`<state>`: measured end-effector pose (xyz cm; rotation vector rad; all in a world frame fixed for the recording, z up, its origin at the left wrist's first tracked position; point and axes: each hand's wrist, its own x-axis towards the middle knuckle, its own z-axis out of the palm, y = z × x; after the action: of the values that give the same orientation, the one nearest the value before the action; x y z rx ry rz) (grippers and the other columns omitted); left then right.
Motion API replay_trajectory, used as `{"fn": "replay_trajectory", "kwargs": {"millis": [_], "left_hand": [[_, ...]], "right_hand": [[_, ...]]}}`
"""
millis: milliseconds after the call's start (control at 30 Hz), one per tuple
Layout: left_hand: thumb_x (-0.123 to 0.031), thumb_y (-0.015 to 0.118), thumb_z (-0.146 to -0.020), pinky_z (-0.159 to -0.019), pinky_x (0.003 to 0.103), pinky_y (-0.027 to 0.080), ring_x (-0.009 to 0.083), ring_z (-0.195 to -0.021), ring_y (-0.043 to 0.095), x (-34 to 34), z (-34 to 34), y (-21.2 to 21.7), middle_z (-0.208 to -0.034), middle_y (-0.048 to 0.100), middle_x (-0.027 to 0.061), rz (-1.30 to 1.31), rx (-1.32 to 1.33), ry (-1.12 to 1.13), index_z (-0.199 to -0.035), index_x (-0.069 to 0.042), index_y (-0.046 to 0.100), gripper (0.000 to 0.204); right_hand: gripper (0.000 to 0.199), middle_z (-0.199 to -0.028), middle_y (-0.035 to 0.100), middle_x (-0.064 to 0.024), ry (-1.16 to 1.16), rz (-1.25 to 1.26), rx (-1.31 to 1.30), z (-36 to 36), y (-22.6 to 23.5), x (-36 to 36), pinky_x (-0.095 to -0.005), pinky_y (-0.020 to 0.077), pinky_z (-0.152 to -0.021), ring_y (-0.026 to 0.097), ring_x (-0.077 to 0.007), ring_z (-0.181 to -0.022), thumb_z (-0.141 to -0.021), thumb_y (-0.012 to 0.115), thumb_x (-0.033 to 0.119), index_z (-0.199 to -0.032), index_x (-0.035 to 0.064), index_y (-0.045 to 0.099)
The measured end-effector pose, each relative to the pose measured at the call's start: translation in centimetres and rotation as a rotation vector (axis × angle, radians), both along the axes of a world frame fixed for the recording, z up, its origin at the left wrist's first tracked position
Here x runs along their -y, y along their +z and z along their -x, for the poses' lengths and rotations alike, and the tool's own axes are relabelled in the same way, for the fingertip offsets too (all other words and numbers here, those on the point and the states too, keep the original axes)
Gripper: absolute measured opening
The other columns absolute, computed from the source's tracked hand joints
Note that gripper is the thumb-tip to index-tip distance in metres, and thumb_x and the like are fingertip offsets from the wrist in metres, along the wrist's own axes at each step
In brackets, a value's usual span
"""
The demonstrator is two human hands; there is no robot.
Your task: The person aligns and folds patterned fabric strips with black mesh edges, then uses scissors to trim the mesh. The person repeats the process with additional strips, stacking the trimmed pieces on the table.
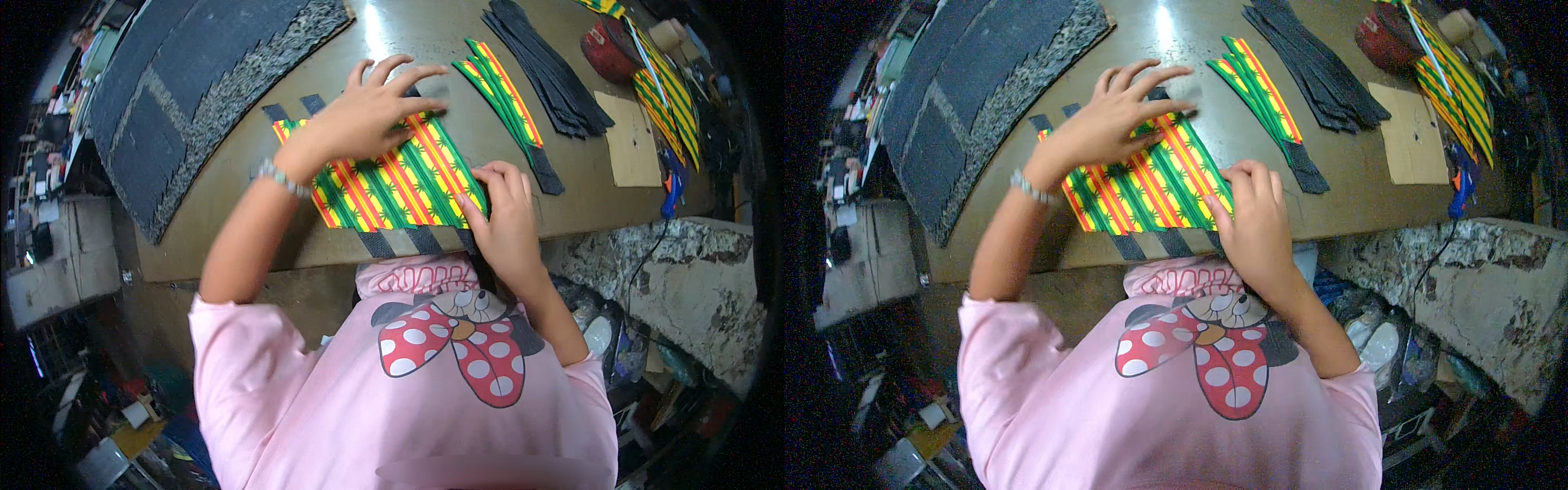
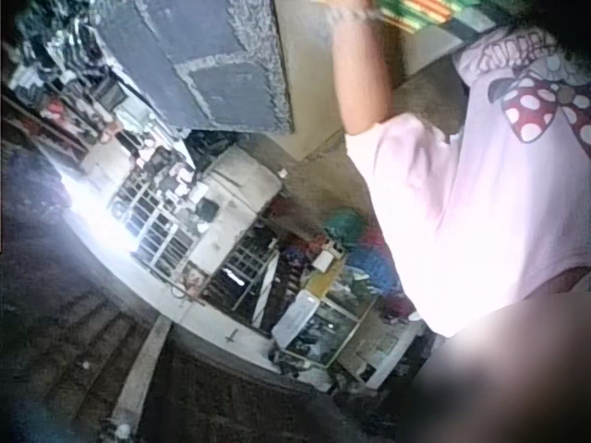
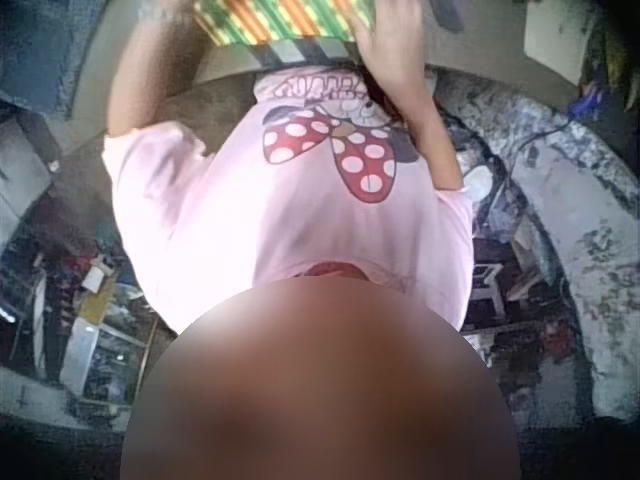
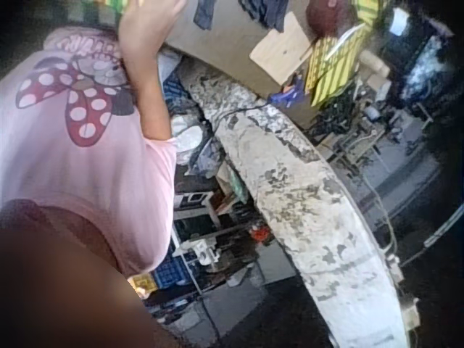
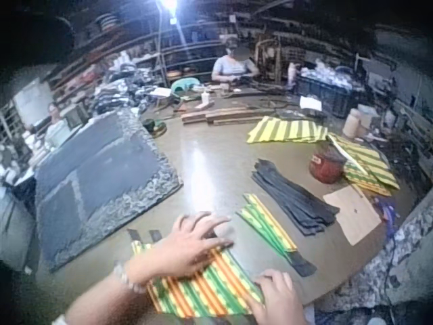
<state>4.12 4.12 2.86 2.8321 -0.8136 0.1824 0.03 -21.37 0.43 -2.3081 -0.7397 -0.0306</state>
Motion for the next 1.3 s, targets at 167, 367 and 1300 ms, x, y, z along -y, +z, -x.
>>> {"fn": "replay_trajectory", "kwargs": {"millis": [167,367,1300], "left_hand": [[-0.012,0.072,-0.08,-0.1,0.051,0.037,0.0256,-0.097,0.062,-2.3,-1.8,8.6,-0.091,0.065,0.0044,0.034,-0.014,-0.053,-0.091,-0.009,0.065,0.013],[-0.005,0.074,-0.069,-0.074,0.036,0.051,0.027,-0.084,0.066,-3.4,10.1,12.1,-0.088,0.068,0.01,0.168,0.603,0.166,-0.088,-0.003,0.07,0.02],[-0.021,0.065,-0.087,-0.107,0.04,0.04,0.0265,-0.124,0.054,10.4,15.4,-3.7,-0.129,0.059,0.0138,0.346,-0.052,0.357,-0.126,0.001,0.057,0.045]], "right_hand": [[0.018,-0.092,0.064,-0.014,-0.055,-0.225,-0.352,-3.1,4.3,-1.0,-0.0341,0.05,-0.074,0.063,-0.0272,-0.082,-0.082,0.069,0.005,-0.098,-0.0013,0.063],[0.021,-0.099,0.067,-0.0096,0.323,-0.282,0.627,-3.1,9.3,0.5,-0.0397,0.0486,-0.088,0.066,-0.0242,-0.093,-0.077,0.066,0.007,-0.099,0.0069,0.069],[0.04,-0.118,0.061,-0.0163,0.297,0.213,0.187,2.7,-0.1,3.4,-0.0417,0.0494,-0.095,0.06,-0.0327,-0.11,-0.078,0.066,0.004,-0.116,-0.0054,0.061]]}}
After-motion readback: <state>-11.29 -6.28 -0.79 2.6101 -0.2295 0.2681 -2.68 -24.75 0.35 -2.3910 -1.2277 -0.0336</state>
